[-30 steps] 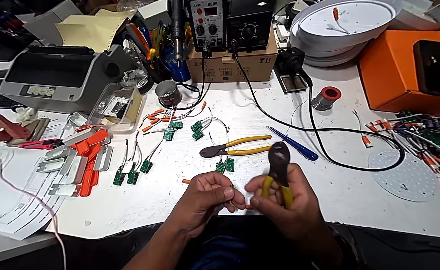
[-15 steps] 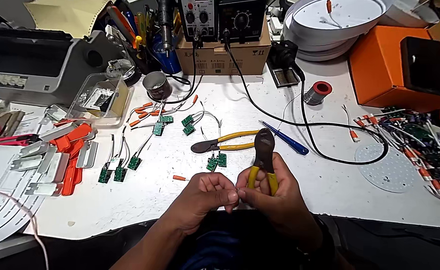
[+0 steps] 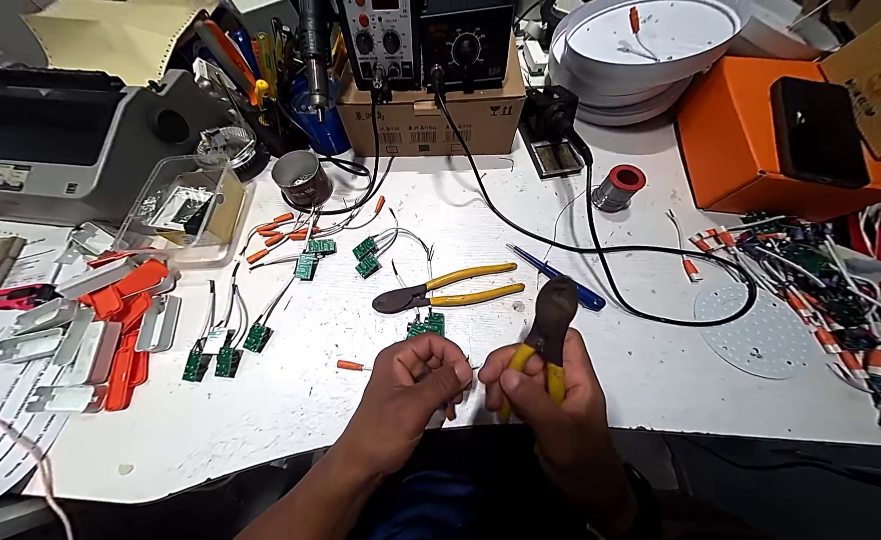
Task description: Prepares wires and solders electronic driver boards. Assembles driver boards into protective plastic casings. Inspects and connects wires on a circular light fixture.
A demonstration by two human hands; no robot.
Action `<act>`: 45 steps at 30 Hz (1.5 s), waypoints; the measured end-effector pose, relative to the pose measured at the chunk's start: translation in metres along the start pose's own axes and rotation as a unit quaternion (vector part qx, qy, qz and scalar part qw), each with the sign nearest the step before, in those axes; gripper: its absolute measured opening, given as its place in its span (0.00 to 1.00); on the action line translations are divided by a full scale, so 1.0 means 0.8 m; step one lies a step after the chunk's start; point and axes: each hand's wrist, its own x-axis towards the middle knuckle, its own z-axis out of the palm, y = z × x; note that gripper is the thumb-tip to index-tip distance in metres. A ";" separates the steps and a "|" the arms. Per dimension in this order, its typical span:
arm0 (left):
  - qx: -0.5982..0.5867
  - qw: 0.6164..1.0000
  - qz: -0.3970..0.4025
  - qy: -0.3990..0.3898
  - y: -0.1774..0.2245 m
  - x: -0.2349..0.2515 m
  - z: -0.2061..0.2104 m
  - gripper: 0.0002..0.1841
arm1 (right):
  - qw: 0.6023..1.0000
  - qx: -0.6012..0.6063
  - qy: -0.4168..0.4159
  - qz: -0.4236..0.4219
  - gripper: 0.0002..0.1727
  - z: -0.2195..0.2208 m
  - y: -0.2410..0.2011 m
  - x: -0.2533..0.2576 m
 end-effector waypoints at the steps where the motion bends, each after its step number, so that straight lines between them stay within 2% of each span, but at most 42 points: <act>1: -0.018 1.000 -0.004 0.001 0.003 0.004 0.000 0.05 | 0.999 -0.042 -0.017 -0.002 0.20 -0.007 0.000 -0.004; 4: -0.067 0.998 -0.011 0.002 0.008 0.015 -0.004 0.05 | 0.986 -0.168 -0.009 0.008 0.21 -0.023 -0.004 -0.017; 8: -0.099 0.995 -0.010 0.014 0.008 0.028 -0.002 0.06 | 0.958 -0.283 0.033 0.020 0.12 -0.040 -0.011 -0.024; 11: -0.089 0.996 -0.003 0.015 0.004 0.032 0.001 0.06 | 0.972 -0.234 0.020 0.024 0.07 -0.054 -0.013 -0.021; 13: -0.070 0.998 0.006 0.008 0.002 0.034 0.004 0.06 | 0.979 -0.199 -0.013 0.047 0.10 -0.061 -0.019 -0.020; 15: -0.059 0.998 0.007 0.002 0.002 0.035 0.007 0.06 | 0.972 -0.218 -0.054 0.065 0.16 -0.063 -0.020 -0.024; 19: -0.042 0.999 0.008 -0.006 0.004 0.039 0.012 0.06 | 0.963 -0.240 -0.120 0.026 0.20 -0.060 -0.009 -0.034; 23: -0.035 0.999 0.008 -0.027 0.004 0.040 0.014 0.07 | 0.963 -0.239 -0.117 0.031 0.23 -0.054 -0.008 -0.037; 29: -0.013 1.000 -0.004 -0.016 0.005 0.039 0.016 0.06 | 0.955 -0.264 -0.130 0.027 0.29 -0.054 -0.008 -0.036; 45: 0.036 0.999 -0.012 0.003 0.010 0.040 0.020 0.04 | 0.947 -0.280 -0.143 0.061 0.29 -0.056 -0.014 -0.033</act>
